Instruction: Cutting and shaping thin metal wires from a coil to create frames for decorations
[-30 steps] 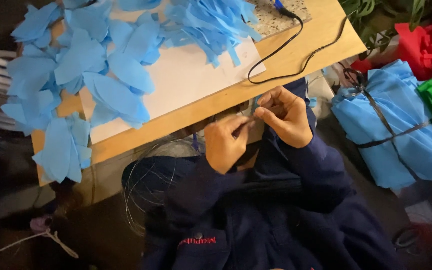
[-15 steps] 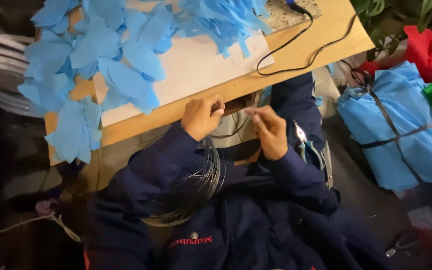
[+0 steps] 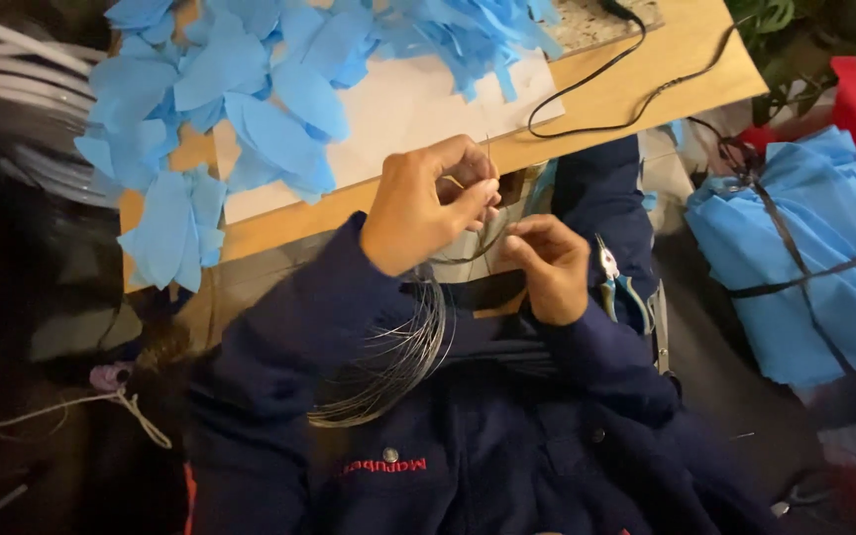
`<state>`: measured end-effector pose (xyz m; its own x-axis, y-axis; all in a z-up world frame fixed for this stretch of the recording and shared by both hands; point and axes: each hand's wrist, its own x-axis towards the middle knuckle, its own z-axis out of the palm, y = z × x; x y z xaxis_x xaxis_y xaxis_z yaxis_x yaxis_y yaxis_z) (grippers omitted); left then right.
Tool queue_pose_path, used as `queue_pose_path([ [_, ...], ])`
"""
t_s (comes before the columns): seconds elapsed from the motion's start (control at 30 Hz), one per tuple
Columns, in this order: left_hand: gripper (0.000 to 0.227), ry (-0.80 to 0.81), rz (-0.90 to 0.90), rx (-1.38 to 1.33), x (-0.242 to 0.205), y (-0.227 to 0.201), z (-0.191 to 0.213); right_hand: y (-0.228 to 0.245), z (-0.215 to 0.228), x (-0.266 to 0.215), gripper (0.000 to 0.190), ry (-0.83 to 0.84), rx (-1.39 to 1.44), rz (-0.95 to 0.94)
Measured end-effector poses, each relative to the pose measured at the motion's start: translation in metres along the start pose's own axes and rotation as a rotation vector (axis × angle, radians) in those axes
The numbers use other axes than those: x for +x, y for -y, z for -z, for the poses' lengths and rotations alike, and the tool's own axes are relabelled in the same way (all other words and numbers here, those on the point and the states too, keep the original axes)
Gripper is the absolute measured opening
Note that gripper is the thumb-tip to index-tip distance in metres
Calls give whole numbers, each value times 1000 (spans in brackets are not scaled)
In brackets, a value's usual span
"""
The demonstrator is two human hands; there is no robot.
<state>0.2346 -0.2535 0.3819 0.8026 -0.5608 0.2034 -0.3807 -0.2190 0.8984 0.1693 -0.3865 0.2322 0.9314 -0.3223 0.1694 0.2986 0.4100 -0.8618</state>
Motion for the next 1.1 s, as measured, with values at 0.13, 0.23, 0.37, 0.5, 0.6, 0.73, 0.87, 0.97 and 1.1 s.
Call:
queue_pose_path([
  [0.13,6,-79,-16,58,-5,33,-25,33,0,-2,19,13,-219,162],
  [0.23,3,-89,87,-114,-14,51,-34,21,1,0,18,14,-210,180],
  [0.37,5,-134,110,-301,-23,73,-41,17,-8,2,14,28,-286,201],
  [0.5,9,-214,228,-551,-30,82,-41,7,-13,1,13,34,-263,168],
  [0.6,11,-240,233,-608,-33,92,-39,2,-15,0,13,43,-273,169],
  [0.73,13,-246,248,-606,-35,97,-37,-6,-16,4,13,74,-326,198],
  [0.87,12,-249,276,-645,-38,94,-35,-6,-18,3,10,88,-371,161],
  [0.97,12,-264,279,-654,-39,99,-35,-6,-20,1,10,79,-365,152],
  [1.1,13,-278,304,-666,-41,105,-35,1,-30,0,9,91,-381,147],
])
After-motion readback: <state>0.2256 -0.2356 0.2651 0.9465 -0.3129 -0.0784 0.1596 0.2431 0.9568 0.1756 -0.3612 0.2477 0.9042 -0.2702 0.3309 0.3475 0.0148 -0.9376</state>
